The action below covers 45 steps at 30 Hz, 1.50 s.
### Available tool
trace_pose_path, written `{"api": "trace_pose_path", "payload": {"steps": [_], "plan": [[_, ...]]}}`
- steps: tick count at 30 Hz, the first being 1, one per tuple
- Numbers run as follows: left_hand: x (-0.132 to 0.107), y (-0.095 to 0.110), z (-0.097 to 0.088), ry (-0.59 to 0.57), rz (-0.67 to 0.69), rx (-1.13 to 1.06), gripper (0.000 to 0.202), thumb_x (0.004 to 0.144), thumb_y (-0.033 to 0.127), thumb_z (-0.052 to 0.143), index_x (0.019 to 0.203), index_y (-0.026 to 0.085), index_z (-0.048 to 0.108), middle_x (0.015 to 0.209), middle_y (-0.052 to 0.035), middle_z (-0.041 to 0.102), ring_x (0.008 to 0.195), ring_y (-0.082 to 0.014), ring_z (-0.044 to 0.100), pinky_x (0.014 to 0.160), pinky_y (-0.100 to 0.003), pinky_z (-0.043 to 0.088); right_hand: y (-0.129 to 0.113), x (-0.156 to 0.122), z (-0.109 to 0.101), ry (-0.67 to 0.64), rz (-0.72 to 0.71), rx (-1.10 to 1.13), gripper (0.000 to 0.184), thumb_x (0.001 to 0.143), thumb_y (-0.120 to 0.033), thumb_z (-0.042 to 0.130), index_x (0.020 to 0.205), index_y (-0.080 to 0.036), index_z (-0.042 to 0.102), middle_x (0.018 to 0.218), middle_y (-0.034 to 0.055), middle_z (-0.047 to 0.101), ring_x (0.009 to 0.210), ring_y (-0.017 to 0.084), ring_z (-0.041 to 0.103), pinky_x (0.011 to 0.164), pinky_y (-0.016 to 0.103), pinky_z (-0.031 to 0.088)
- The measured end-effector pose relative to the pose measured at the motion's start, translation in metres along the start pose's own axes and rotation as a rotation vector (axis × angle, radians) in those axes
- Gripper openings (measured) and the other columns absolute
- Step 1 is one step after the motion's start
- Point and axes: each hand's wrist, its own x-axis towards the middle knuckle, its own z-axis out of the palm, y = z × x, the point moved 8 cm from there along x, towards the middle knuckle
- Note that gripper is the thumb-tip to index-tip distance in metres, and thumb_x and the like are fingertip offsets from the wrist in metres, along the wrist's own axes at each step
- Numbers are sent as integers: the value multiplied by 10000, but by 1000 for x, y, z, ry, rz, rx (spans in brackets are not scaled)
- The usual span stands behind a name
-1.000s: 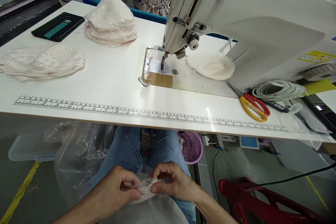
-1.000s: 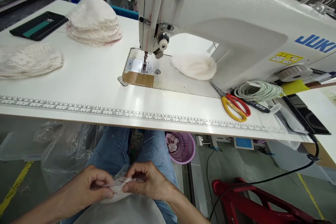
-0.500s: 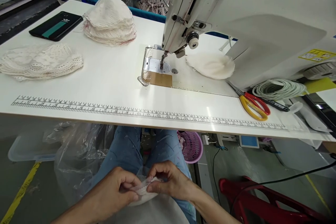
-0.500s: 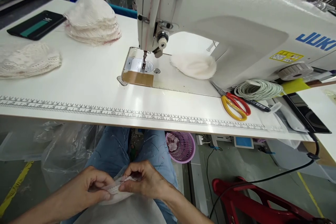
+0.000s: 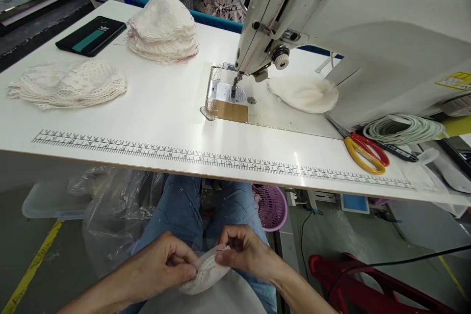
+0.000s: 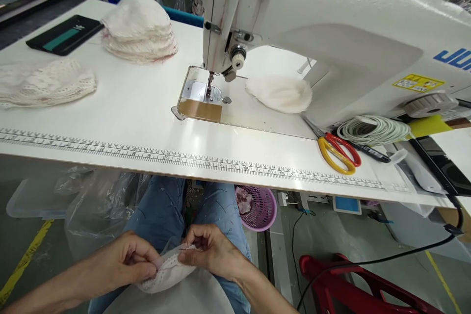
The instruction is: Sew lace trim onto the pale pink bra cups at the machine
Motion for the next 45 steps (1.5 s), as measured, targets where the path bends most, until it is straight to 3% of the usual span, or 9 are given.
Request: {"api": "trace_pose_path", "payload": {"steps": [3,12,14,17,21,28,33,37,45], "plan": [[-2,3,-1,7,13,7,296,762,393,590,783,135,734,562,35,441,548,-104,313,510,-226,207,1,0,-2,10,-1,-5,424,519,-423,841,644,-129,562,614,-32,570,536,58,463,539,193,360],[-1,13,-1,-35,162,-30,389,824,410,583,534,152,562,544,66,224,530,-93,183,504,-259,139,-2,-3,-3,25,0,-32,409,536,-416,840,659,-128,577,605,-31,550,549,62,448,515,184,342],[0,9,0,-35,129,-59,305,799,389,616,620,145,652,535,66,289,531,-90,223,503,-240,171,-2,-4,-4,30,1,-33,409,531,-413,843,658,-128,578,598,-33,545,543,62,446,510,184,337],[1,3,2,-27,63,-111,194,725,323,670,776,145,729,572,37,533,552,-100,396,536,-210,285,0,-3,-6,40,4,-33,418,523,-410,848,662,-124,577,599,-32,546,538,60,445,504,180,330],[1,6,0,39,50,-126,127,637,185,663,741,148,725,629,9,683,604,-134,564,591,-206,393,1,-2,-8,28,6,-17,425,513,-409,850,650,-125,566,602,-34,550,525,54,448,506,180,339],[1,11,-1,47,87,-192,190,581,131,674,769,146,700,655,24,655,628,-129,562,594,-195,406,-1,0,-8,-4,-13,4,416,505,-388,854,647,-119,570,626,-20,586,514,51,466,503,183,348],[1,13,-3,52,114,-68,109,633,174,658,722,145,714,625,41,559,607,-110,476,551,-186,335,-2,0,-9,0,-29,13,398,560,-409,827,648,-119,567,624,-19,583,522,53,476,518,188,359],[0,15,-6,100,135,12,125,692,215,621,700,145,725,651,23,576,629,-120,482,575,-193,347,-1,1,-11,8,-29,16,395,570,-407,823,648,-117,567,622,-19,581,522,49,473,522,183,359],[0,6,-6,66,74,-51,202,726,326,625,753,160,737,509,52,482,513,-97,356,509,-207,276,-3,2,-10,9,-28,25,386,508,-359,860,651,-124,590,650,-11,609,538,64,496,534,193,390]]}}
